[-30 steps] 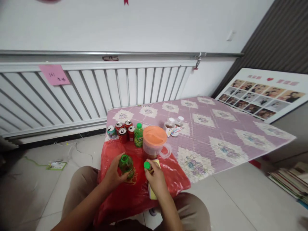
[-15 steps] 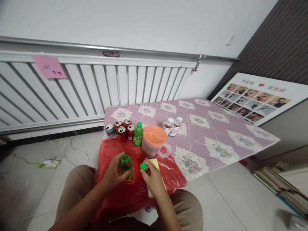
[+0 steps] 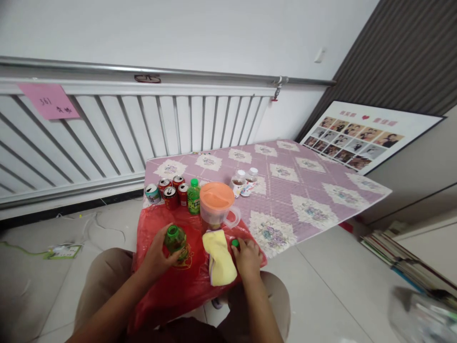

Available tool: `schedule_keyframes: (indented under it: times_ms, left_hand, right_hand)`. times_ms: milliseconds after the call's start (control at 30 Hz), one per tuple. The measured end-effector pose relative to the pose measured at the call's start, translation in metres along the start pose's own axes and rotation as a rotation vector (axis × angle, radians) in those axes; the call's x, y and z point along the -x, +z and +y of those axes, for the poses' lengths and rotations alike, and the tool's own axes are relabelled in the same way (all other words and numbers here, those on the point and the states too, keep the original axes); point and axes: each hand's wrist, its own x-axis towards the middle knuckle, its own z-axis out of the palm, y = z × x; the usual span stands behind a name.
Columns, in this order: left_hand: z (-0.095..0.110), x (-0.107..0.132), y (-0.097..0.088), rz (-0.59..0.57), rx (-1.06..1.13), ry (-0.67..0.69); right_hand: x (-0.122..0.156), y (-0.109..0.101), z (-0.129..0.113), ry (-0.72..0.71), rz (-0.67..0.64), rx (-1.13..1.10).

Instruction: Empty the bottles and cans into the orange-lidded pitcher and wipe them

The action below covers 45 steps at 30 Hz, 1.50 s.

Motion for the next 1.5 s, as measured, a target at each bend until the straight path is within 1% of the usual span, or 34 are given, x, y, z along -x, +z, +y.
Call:
schedule_keyframes:
  times_ms: [133,233,333,433,500,533,600,700,800,967,1000,1067,1100,1167,1233,1300,1400,1500]
  left_hand:
    - [0.001,-0.002,0.0,-0.005,-0.001,-0.003]
    - [0.003,-0.003,-0.001,-0.014,-0.001,-0.014]
    - [0.004,-0.003,-0.002,-0.016,0.003,-0.022]
    - [0.004,-0.003,-0.002,-0.017,-0.005,-0.023]
    - [0.004,-0.003,-0.002,-0.018,-0.013,-0.019]
    - [0.004,-0.003,-0.002,-0.018,-0.016,-0.015]
    - [0.004,-0.003,-0.002,-0.014,-0.017,-0.002]
    - [0.003,-0.003,-0.002,-0.015,-0.017,0.014]
    - [0.003,-0.003,-0.001,-0.017,-0.016,0.019]
    - [0.003,-0.003,0.0,0.006,-0.002,0.001]
    - [0.003,-0.003,0.0,0.005,0.002,-0.004]
    - [0.004,-0.003,0.0,-0.003,0.014,-0.009]
    - [0.004,-0.003,0.0,-0.007,0.02,-0.008]
    - [0.004,-0.004,0.0,-0.01,0.031,-0.002]
    - [0.004,-0.004,-0.001,-0.009,0.033,0.003]
    - [0.004,-0.003,0.0,-0.01,0.033,0.009]
    - [0.002,-0.002,0.001,-0.011,0.038,0.011]
    - [0.001,-0.002,0.002,-0.005,0.044,0.019]
  right_hand:
    - [0.001,0.003,0.004,0.017,-0.001,0.012]
    - [0.0,-0.005,0.005,-0.008,0.031,-0.029]
    - [0.007,-0.016,-0.005,-0.114,0.042,-0.113]
    - [0.027,-0.021,-0.028,-0.244,0.001,-0.189]
    - [0.042,-0.018,-0.045,-0.31,-0.024,-0.207]
    - [0.048,-0.014,-0.052,-0.331,-0.015,-0.198]
    - [0.054,-0.006,-0.06,-0.327,0.015,-0.164]
    - [0.052,0.001,-0.061,-0.339,0.004,-0.157]
    - [0.046,-0.001,-0.056,-0.376,-0.026,-0.169]
    - [0.051,-0.009,-0.056,-0.317,-0.115,-0.068]
    - [0.051,-0.01,-0.055,-0.306,-0.125,-0.096]
    - [0.047,-0.012,-0.051,-0.275,-0.112,-0.236]
    - [0.041,-0.014,-0.049,-0.242,-0.087,-0.326]
    - [0.025,-0.022,-0.045,-0.128,-0.021,-0.503]
    - [0.005,-0.033,-0.043,0.028,0.042,-0.655]
    - [-0.015,-0.045,-0.046,0.118,0.067,-0.803]
    - [-0.04,-0.059,-0.054,0.157,0.093,-0.877]
    - [-0.055,-0.062,-0.064,0.145,0.066,-0.891]
